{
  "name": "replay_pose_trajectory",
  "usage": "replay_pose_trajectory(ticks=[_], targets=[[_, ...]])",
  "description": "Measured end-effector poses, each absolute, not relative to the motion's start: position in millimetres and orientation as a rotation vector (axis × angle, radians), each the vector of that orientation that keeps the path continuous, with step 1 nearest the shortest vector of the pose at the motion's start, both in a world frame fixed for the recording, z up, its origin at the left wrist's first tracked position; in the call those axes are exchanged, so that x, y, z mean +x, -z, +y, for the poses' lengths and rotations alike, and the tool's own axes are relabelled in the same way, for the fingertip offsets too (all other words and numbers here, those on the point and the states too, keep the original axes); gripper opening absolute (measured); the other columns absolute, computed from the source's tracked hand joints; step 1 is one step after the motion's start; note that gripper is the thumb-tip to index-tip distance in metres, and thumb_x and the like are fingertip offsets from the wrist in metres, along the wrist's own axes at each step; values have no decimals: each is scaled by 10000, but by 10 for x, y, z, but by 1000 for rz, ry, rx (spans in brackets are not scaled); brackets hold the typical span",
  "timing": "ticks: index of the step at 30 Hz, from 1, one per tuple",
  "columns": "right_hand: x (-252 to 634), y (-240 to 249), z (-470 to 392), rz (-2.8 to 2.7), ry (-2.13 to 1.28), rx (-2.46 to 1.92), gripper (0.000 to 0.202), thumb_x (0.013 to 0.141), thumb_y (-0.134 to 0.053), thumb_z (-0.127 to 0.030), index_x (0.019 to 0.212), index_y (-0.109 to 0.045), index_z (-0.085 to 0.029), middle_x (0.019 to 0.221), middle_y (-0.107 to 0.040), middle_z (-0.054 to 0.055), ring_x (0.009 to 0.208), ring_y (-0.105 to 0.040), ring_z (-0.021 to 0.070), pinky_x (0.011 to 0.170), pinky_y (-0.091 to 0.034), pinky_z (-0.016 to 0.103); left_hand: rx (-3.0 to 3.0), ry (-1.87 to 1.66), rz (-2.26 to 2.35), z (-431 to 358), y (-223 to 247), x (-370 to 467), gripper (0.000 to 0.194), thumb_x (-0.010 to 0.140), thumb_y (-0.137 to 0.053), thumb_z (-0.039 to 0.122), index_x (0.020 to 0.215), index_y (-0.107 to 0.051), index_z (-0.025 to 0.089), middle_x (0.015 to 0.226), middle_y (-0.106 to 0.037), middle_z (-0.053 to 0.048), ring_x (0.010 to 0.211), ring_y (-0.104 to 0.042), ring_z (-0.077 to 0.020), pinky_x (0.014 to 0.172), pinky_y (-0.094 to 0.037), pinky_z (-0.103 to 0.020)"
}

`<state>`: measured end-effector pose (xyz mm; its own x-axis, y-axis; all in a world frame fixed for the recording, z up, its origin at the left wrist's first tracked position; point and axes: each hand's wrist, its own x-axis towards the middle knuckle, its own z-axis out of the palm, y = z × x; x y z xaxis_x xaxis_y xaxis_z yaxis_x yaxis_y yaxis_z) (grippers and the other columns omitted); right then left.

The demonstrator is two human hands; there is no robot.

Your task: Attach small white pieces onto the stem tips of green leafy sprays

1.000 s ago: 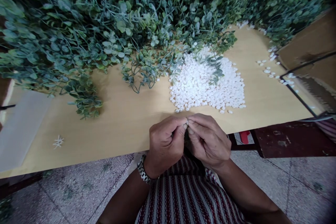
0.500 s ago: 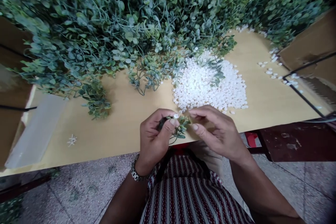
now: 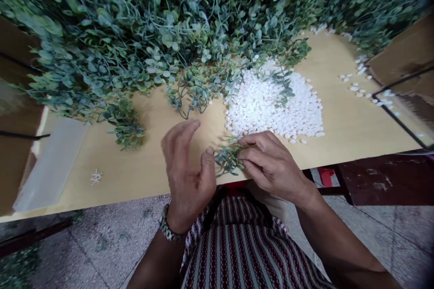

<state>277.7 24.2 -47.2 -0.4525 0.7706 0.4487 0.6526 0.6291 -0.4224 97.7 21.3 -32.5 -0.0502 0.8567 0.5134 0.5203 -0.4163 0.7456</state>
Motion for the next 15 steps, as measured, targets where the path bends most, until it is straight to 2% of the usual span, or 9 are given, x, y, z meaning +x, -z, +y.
replay_pose_trajectory(ticks=[2,5,8,12,15], targets=[[2773,432,237,-2263,-179,-1095,91,831,-523,-124,849,-597,-174,1001,-618,97,934,-548,219,772,-445,376,2347,-1408,1343,151,229,976,358,755,-576,79,1108,-535,125,1151,-526,-140,1135,-470,-261,984,-401,-429],[2772,376,226,-2290,-101,-1043,79,828,-535,-133,871,-596,-157,996,-633,112,921,-552,227,760,-450,384,2636,-1084,1020,74,180,1042,223,766,-542,47,987,-539,76,938,-580,-127,943,-546,-232,866,-484,-396],[2769,377,209,-2251,12,-996,76,798,-572,-95,842,-600,-150,898,-655,97,848,-573,209,724,-466,367,2593,-887,1207,60,251,1098,159,803,-509,88,960,-526,70,926,-583,-139,904,-541,-242,808,-505,-408],[2759,473,149,-2129,158,-932,176,746,-639,-72,902,-626,-153,874,-667,81,825,-574,201,729,-492,360,2482,-943,1341,74,327,1115,233,785,-489,77,1016,-521,71,945,-587,-141,919,-548,-243,821,-509,-406],[2742,563,79,-2044,114,-897,223,729,-673,-104,935,-652,-189,876,-681,58,813,-590,194,717,-512,347,2461,-949,1381,76,310,1130,210,751,-482,57,951,-542,84,901,-599,-132,868,-553,-245,786,-506,-420]])
